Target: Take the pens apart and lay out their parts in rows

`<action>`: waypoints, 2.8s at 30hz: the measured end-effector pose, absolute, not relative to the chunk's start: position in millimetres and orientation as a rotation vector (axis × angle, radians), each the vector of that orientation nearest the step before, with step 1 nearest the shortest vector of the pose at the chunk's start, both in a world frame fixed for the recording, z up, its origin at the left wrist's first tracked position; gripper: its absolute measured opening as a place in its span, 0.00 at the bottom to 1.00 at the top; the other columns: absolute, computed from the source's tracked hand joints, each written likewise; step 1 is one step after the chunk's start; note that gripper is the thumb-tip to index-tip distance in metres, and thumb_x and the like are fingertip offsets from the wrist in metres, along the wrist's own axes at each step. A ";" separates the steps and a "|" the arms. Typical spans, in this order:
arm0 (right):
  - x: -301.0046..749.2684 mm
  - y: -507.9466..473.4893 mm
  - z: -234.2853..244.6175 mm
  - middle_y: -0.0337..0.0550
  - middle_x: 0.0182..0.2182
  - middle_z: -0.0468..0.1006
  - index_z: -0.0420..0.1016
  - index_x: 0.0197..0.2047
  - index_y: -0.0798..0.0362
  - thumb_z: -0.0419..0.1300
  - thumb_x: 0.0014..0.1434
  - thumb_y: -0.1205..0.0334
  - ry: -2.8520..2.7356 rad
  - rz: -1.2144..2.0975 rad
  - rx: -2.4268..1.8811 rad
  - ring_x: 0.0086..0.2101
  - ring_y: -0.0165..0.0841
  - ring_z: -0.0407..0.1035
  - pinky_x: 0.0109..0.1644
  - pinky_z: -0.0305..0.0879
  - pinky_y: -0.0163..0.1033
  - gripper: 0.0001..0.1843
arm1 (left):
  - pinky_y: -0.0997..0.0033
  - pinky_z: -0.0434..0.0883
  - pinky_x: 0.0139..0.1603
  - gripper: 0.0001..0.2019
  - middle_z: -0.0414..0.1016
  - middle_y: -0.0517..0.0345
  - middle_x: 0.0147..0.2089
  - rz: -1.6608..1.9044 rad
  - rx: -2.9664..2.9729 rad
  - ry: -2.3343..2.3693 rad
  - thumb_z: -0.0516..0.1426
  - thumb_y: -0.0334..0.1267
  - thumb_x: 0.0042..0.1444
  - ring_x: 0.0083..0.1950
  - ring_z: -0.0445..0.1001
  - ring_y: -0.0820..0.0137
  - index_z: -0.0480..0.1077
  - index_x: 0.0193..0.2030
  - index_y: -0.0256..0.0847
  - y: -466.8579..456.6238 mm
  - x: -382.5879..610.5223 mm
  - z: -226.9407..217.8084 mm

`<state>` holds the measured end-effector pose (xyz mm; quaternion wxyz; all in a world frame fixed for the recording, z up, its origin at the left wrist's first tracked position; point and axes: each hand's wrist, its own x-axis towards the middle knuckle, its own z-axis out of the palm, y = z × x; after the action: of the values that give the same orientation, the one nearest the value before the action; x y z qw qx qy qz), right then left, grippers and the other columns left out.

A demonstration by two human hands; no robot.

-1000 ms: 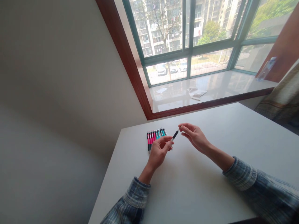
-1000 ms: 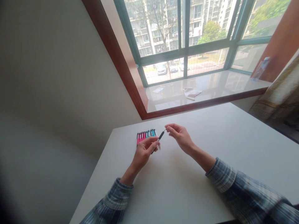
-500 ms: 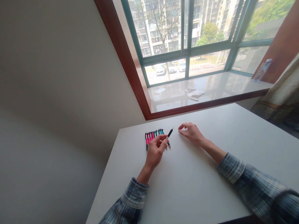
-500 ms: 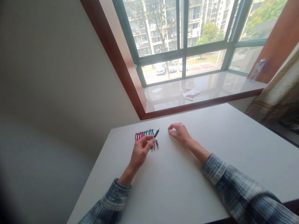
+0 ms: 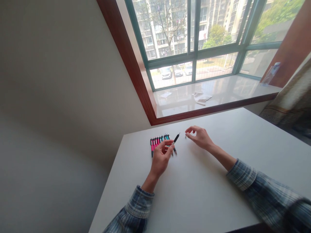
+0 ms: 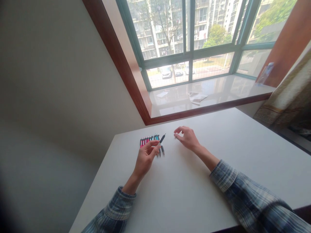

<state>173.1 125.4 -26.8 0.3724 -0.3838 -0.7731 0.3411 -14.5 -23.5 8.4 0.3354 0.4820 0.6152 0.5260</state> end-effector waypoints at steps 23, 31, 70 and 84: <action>156.2 95.3 -14.0 0.40 0.27 0.79 0.77 0.34 0.53 0.72 0.52 0.42 -1.603 1.710 -0.591 0.27 0.30 0.68 0.36 0.65 0.39 0.22 | 0.73 0.64 0.28 0.15 0.77 0.59 0.30 1.331 1.400 1.641 0.65 0.48 0.58 0.26 0.70 0.72 0.79 0.44 0.40 -20.7 -13.5 0.9; 158.8 94.7 -13.4 0.40 0.27 0.77 0.75 0.34 0.53 0.70 0.53 0.40 -1.655 1.676 -0.556 0.28 0.31 0.67 0.36 0.65 0.40 0.23 | 0.70 0.71 0.37 0.15 0.80 0.55 0.35 1.348 1.366 1.559 0.63 0.49 0.60 0.35 0.76 0.68 0.79 0.44 0.38 -19.8 -13.8 -1.6; 147.6 78.8 -20.6 0.30 0.16 0.43 0.45 0.17 0.50 0.55 0.60 0.28 -1.718 1.534 -0.827 0.20 0.23 0.38 0.25 0.34 0.38 0.39 | 0.72 0.58 0.30 0.16 0.80 0.58 0.34 0.759 2.076 2.142 0.46 0.52 0.72 0.32 0.78 0.65 0.65 0.45 0.43 -25.0 15.8 -3.5; 146.8 77.7 -16.9 0.31 0.18 0.44 0.46 0.19 0.50 0.55 0.64 0.45 -1.755 1.506 -0.665 0.22 0.24 0.38 0.25 0.36 0.37 0.30 | 0.68 0.48 0.28 0.20 0.60 0.65 0.21 0.703 1.930 2.024 0.43 0.49 0.73 0.22 0.60 0.70 0.64 0.33 0.43 -24.7 16.3 4.8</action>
<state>146.8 77.7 -16.9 0.3593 -0.2580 -0.6807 0.5840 16.3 -24.7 4.8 0.1286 0.6636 0.6962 0.2417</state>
